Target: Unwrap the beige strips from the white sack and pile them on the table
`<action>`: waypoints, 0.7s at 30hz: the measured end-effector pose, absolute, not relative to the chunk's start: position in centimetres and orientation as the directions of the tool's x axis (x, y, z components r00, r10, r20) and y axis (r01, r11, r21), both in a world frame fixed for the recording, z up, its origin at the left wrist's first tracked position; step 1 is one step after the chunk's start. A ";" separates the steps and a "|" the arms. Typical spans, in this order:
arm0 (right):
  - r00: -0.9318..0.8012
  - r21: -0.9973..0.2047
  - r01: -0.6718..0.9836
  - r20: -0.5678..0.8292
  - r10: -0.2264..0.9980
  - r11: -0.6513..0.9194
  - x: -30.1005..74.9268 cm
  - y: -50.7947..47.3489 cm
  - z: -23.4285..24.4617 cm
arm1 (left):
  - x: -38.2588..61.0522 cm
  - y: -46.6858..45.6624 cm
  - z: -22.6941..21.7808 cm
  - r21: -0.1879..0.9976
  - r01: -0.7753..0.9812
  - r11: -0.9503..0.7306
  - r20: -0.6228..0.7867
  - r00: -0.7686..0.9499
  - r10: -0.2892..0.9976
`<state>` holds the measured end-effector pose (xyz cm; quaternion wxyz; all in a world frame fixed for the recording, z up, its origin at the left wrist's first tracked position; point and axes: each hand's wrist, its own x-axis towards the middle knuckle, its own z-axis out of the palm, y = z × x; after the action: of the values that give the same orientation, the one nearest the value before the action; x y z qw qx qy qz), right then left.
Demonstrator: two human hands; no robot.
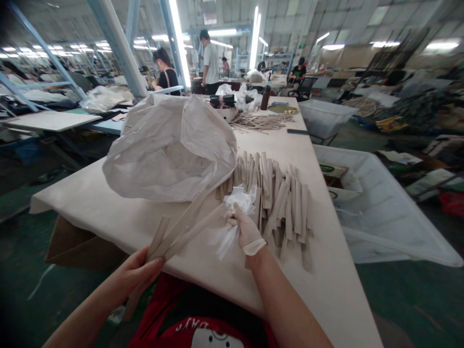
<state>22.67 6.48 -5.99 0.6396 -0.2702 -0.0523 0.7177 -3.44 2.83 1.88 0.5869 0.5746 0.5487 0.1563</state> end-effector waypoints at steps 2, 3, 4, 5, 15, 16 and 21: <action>0.005 -0.391 -0.904 -0.411 0.912 -0.171 22.7 6.7 -5.9 | -4.0 2.5 1.9 0.833 0.453 0.318 -0.497 0.358 0.791; 0.025 -0.390 -0.904 -0.460 0.888 -0.176 22.7 6.8 -5.9 | -4.2 2.4 1.9 0.829 0.450 0.333 -0.511 0.367 0.777; 0.040 -0.398 -0.898 -0.500 0.865 -0.189 22.7 6.8 -5.8 | -4.3 2.3 1.9 0.827 0.442 0.347 -0.522 0.378 0.764; 0.043 -0.401 -0.893 -0.530 0.847 -0.205 22.7 6.8 -5.7 | -4.4 2.3 1.8 0.826 0.433 0.362 -0.533 0.388 0.752; 0.295 -0.571 -0.821 -0.451 0.842 -0.018 22.2 6.9 -5.9 | -4.0 2.8 1.3 0.797 0.437 0.417 -0.584 0.377 0.719; 0.290 -0.572 -0.820 -0.448 0.846 -0.022 22.2 6.8 -5.8 | -3.9 2.8 1.5 0.793 0.448 0.413 -0.585 0.371 0.721; 0.224 -0.556 -0.823 -0.509 0.831 -0.119 22.5 6.6 -5.8 | -3.4 2.8 2.5 0.765 0.541 0.350 -0.568 0.309 0.763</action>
<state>22.51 6.61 -5.75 0.6637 -0.4139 -0.0052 0.6230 -3.39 2.84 2.52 0.5818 0.5623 0.5799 0.0952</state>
